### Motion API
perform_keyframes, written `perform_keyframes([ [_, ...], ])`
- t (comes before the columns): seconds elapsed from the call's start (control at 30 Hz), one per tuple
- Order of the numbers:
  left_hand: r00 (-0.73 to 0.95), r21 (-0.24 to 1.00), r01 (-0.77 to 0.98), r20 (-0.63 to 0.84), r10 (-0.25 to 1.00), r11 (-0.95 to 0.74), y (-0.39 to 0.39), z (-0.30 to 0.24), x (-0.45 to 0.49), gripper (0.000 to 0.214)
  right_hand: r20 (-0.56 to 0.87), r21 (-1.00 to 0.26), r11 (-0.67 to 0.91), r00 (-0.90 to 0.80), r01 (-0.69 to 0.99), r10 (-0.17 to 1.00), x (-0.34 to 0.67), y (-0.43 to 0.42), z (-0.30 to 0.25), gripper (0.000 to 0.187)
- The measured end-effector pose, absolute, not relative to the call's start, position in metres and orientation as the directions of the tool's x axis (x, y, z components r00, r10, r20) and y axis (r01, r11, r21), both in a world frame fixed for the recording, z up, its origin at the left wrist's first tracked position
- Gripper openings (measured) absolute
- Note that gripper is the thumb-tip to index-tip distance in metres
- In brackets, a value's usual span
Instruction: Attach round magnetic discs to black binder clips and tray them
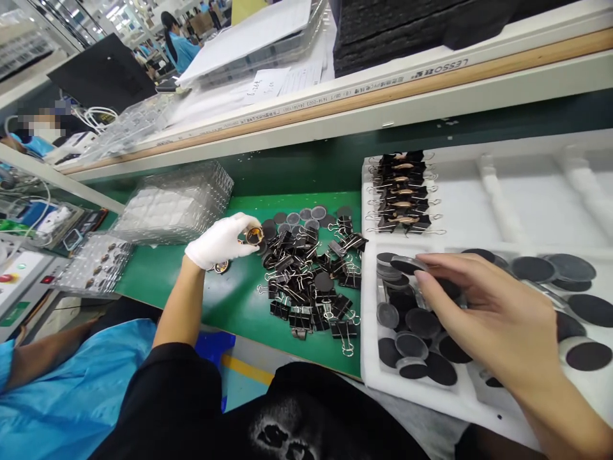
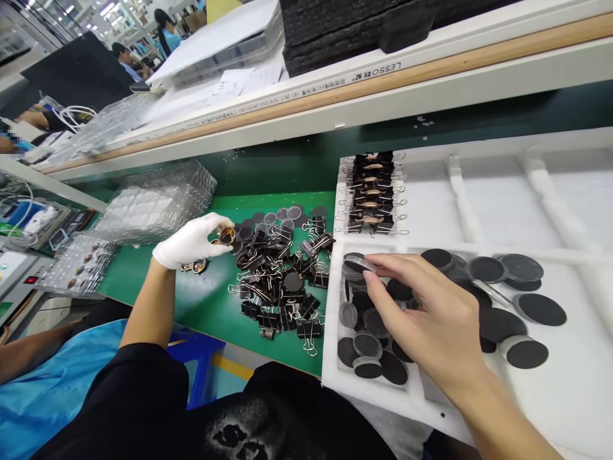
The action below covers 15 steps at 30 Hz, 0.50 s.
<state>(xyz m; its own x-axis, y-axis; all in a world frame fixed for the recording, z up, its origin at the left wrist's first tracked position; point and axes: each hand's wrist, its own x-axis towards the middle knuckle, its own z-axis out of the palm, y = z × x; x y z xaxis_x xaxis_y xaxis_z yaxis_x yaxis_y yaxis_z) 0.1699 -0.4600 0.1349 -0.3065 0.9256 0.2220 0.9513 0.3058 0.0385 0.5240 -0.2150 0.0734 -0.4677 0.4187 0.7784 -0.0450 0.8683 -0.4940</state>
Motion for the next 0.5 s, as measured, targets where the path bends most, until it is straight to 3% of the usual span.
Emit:
perform_keyframes([
  [0.17,-0.150,0.081,0.987,0.215,0.965,0.135,-0.416,0.160,0.227,0.046,0.892,-0.277,0.937,-0.421,-0.214,0.168,0.524,-0.221,0.079,0.033],
  [0.33,0.115,-0.076,0.992,0.188,0.975,-0.102,-0.355,0.161,0.298,0.032,0.919,-0.097,0.973,-0.394,-0.211,0.007,0.525,-0.224,0.071,0.066],
  [0.5,0.294,-0.155,0.952,0.215,0.931,-0.265,-0.332,0.152,0.319,0.028,0.855,-0.013,0.974,-0.508,-0.225,-0.106,0.523,-0.214,0.067,0.071],
])
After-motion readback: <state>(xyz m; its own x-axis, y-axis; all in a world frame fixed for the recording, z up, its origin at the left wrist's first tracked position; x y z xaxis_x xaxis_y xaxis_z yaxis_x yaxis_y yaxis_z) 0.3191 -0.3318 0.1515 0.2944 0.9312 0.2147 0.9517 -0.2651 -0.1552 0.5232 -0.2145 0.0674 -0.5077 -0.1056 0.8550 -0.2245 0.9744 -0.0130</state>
